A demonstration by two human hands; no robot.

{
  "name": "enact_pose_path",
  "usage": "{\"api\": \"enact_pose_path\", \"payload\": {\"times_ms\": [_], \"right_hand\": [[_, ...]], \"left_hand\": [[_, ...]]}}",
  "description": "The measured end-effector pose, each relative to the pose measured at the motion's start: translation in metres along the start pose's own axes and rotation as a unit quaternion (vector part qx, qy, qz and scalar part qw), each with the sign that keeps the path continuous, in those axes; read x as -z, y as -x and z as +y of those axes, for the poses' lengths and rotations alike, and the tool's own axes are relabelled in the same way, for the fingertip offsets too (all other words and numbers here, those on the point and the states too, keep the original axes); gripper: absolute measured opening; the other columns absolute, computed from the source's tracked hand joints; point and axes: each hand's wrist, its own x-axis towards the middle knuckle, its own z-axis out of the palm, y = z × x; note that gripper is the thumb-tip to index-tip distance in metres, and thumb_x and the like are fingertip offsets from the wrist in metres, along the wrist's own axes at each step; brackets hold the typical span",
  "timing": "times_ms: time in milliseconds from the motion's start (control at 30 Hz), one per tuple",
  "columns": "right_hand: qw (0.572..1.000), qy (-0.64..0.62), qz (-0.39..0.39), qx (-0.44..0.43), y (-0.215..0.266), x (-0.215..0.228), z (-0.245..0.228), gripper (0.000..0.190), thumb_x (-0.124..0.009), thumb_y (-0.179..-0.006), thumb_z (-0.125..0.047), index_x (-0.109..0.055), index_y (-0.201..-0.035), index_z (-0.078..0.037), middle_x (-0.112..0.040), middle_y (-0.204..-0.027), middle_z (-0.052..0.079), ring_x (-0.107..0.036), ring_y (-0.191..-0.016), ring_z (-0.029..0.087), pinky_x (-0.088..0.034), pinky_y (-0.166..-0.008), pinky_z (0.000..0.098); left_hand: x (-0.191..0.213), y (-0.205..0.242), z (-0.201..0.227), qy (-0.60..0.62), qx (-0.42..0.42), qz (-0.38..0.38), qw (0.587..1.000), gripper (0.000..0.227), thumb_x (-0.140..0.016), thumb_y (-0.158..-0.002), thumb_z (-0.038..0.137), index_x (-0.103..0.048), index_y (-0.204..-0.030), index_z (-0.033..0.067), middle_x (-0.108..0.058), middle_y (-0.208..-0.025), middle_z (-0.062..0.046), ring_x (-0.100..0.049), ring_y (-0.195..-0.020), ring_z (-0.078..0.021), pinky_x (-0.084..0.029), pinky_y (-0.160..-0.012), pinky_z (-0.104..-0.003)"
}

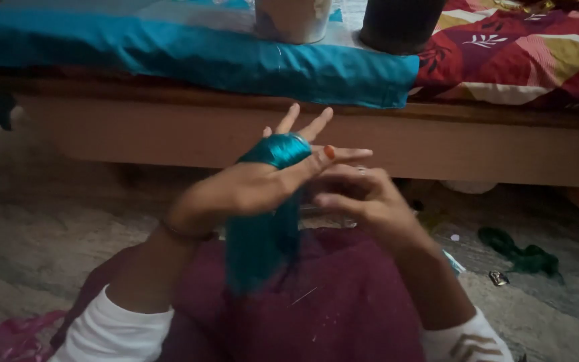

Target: Handling and organizing teal ribbon over a maroon fabric.

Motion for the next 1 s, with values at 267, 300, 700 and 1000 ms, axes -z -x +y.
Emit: {"api": "enact_pose_path", "payload": {"times_ms": [267, 300, 700, 1000], "right_hand": [[0.995, -0.083, -0.045, 0.019, -0.002, -0.003, 0.012, 0.018, -0.084, -0.082, -0.009, -0.072, -0.092, -0.002, -0.073, -0.085, 0.007, -0.071, -0.076, 0.013, -0.061, -0.068, 0.0283], [0.995, -0.083, -0.046, 0.017, -0.001, -0.001, 0.013, 0.018, -0.084, -0.082, -0.009, -0.072, -0.092, -0.002, -0.073, -0.085, 0.007, -0.071, -0.076, 0.013, -0.061, -0.068, 0.0283], [0.994, -0.109, 0.001, -0.027, 0.007, -0.005, -0.019, 0.019, -0.075, -0.084, -0.013, -0.074, -0.102, -0.007, -0.076, -0.09, 0.006, -0.073, -0.079, 0.013, -0.063, -0.071, 0.0279], [1.0, -0.01, 0.003, 0.023, 0.008, 0.001, 0.008, 0.019, -0.073, -0.093, -0.015, -0.078, -0.099, 0.002, -0.075, -0.089, 0.008, -0.072, -0.077, 0.013, -0.06, -0.069, 0.0293]], "left_hand": [[-0.005, 0.0, -0.013, 0.037, -0.028, 0.038, 0.998, 0.072, -0.018, -0.106, 0.069, -0.053, -0.151, 0.0265, -0.029, -0.17, -0.015, -0.016, -0.163, -0.0385, 0.01, -0.125, -0.059], [-0.006, 0.0, -0.008, 0.04, -0.027, 0.038, 0.998, 0.072, -0.018, -0.106, 0.069, -0.053, -0.151, 0.0265, -0.029, -0.17, -0.015, -0.016, -0.163, -0.0385, 0.01, -0.125, -0.059], [-0.031, -0.013, -0.001, 0.298, 0.163, 0.068, 0.938, 0.062, -0.022, -0.107, 0.062, -0.057, -0.151, 0.0367, -0.066, -0.135, -0.022, -0.062, -0.128, -0.0361, -0.057, -0.104, -0.046], [-0.044, -0.016, -0.014, 0.247, 0.02, 0.243, 0.938, 0.053, -0.033, -0.111, 0.041, -0.063, -0.133, 0.0029, -0.074, -0.131, -0.012, -0.07, -0.122, -0.0233, -0.053, -0.106, -0.036]]}}
